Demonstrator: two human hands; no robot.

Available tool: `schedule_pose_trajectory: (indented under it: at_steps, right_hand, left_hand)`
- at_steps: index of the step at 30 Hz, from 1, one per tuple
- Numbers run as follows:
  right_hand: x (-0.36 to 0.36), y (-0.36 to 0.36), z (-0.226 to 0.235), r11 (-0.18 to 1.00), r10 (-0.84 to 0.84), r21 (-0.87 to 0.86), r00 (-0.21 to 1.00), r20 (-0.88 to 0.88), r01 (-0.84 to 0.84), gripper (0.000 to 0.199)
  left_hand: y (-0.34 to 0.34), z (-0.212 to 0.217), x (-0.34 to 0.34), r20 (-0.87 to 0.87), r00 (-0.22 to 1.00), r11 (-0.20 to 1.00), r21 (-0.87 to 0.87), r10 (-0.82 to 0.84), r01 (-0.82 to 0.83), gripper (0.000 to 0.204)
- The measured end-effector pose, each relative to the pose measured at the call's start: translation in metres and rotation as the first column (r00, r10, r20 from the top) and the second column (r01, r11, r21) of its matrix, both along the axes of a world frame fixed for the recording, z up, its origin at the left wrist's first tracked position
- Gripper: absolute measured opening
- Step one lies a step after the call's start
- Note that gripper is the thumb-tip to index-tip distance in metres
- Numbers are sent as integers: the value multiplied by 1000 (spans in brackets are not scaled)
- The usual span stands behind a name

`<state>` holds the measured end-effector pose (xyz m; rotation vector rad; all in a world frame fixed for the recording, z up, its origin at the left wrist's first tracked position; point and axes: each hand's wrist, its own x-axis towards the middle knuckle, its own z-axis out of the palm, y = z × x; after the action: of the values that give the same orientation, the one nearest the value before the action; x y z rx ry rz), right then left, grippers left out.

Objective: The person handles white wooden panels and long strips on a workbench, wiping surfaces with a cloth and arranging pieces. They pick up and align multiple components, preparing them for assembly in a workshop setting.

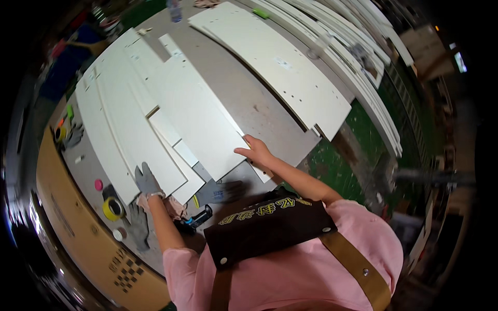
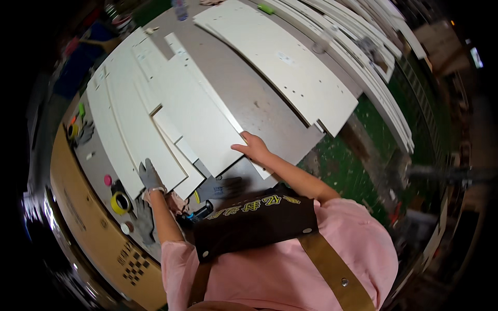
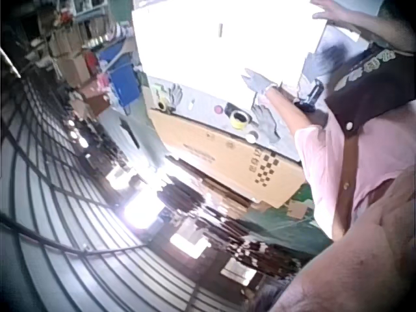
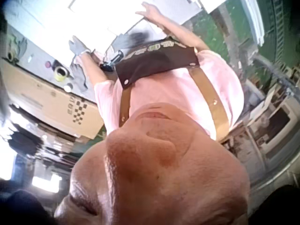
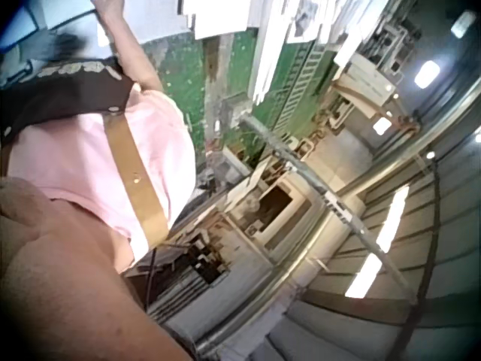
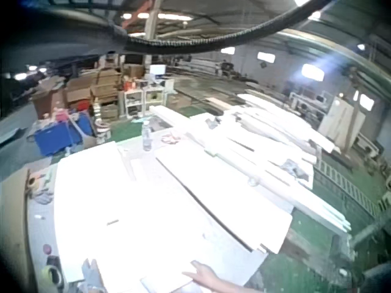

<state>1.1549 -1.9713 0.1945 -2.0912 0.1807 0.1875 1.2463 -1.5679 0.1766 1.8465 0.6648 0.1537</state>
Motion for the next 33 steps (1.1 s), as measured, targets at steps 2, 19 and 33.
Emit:
schedule_pose_trajectory:
  at_steps: [2,19,33]
  right_hand:
    - [7,1,1,998,-6,-65,1000,30,8,44]
    - [-32,-162,19,742,-566,455,824,32,492,24]
    - [15,-500,-28,782,-597,23,738,314,623,28]
  left_hand:
    - [2,5,-4,43,996,989,124,-82,76,65]
    - [-221,61,-127,65,730,723,-100,-681,683,47]
    - [-513,-51,-70,136,685,667,-157,-715,728,16]
